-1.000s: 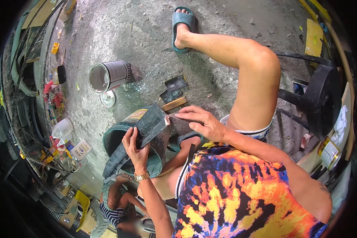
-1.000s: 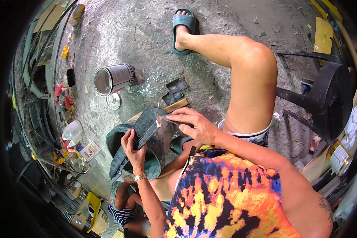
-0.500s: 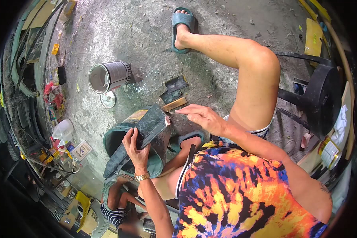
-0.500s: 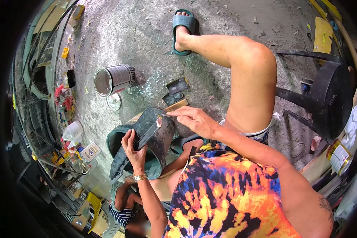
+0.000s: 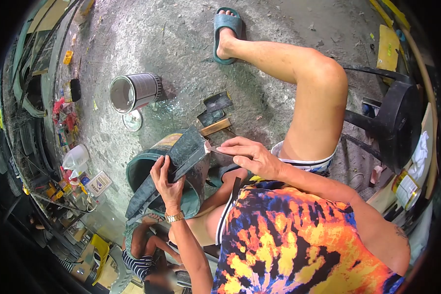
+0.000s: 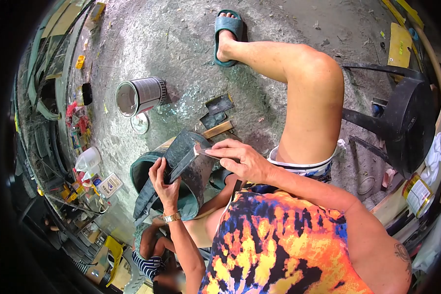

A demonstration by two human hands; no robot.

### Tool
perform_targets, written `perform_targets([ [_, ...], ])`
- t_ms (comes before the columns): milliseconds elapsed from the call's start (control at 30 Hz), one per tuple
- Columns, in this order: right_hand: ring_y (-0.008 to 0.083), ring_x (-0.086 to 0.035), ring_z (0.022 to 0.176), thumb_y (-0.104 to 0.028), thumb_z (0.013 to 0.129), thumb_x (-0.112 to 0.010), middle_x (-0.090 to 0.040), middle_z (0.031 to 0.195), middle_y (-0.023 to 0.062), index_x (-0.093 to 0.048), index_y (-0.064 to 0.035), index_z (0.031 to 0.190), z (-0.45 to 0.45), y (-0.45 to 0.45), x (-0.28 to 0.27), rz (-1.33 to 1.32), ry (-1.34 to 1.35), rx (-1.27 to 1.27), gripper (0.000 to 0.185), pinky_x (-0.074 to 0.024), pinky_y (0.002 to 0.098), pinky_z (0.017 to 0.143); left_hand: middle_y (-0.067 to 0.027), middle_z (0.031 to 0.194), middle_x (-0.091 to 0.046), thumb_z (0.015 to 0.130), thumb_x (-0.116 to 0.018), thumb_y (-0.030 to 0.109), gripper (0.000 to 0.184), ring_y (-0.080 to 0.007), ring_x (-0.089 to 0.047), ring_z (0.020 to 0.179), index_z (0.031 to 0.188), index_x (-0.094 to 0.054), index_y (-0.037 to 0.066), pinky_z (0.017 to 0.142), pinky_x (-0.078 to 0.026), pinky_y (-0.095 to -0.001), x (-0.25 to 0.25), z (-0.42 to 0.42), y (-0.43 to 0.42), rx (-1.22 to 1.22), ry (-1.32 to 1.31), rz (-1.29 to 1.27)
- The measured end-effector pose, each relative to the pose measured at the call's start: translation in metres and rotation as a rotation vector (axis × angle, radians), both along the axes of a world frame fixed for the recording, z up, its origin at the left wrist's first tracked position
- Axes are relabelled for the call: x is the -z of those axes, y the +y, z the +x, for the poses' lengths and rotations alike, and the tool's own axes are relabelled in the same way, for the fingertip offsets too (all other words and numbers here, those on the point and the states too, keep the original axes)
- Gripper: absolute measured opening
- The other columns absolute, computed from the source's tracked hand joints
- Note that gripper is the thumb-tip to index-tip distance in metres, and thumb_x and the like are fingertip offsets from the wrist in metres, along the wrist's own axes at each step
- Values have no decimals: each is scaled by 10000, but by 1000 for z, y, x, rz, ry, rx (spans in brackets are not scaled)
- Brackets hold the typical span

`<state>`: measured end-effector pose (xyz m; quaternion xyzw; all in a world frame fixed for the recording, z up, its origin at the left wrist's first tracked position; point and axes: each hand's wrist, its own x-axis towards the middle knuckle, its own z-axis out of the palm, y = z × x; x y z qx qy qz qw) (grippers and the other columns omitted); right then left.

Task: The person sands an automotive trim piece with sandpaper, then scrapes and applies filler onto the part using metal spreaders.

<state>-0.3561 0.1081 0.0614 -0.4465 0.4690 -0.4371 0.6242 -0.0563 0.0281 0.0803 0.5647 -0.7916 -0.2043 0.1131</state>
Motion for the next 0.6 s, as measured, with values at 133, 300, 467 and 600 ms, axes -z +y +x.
perform_targets([
  [133,316,-542,1226,-245,970,-509,-540,1332,176,-609,-25,1329,-9,10,-4,-16,-26,-68,433,-402,388,1057,-134,1253,-582,654,-724,-22,634,-296,-548,1184,1278,-639,47,1057,-417,-373,-1,-1,-1,1,-10,12],
  [300,185,-551,1192,-373,1002,-472,-587,1295,72,-590,-66,1368,-19,18,4,344,-356,49,492,-463,361,989,-137,1275,-591,633,-758,20,657,-323,-534,1174,1277,-644,70,1042,-421,-410,3,2,1,-14,18,15],
  [467,171,-604,1137,-337,987,-537,-622,1240,35,-503,-84,1424,-23,-3,11,604,-717,185,506,-552,364,872,-136,1251,-603,644,-750,24,643,-312,-554,1161,1278,-649,65,1030,-436,-396,-4,4,-4,-5,28,71],
  [600,178,-651,1053,-186,942,-630,-636,1204,80,-491,-64,1385,-14,-24,10,609,-795,274,480,-592,391,820,-135,1221,-617,649,-679,-17,616,-283,-602,1119,1261,-662,43,986,-483,-355,-18,5,-16,2,56,200],
])
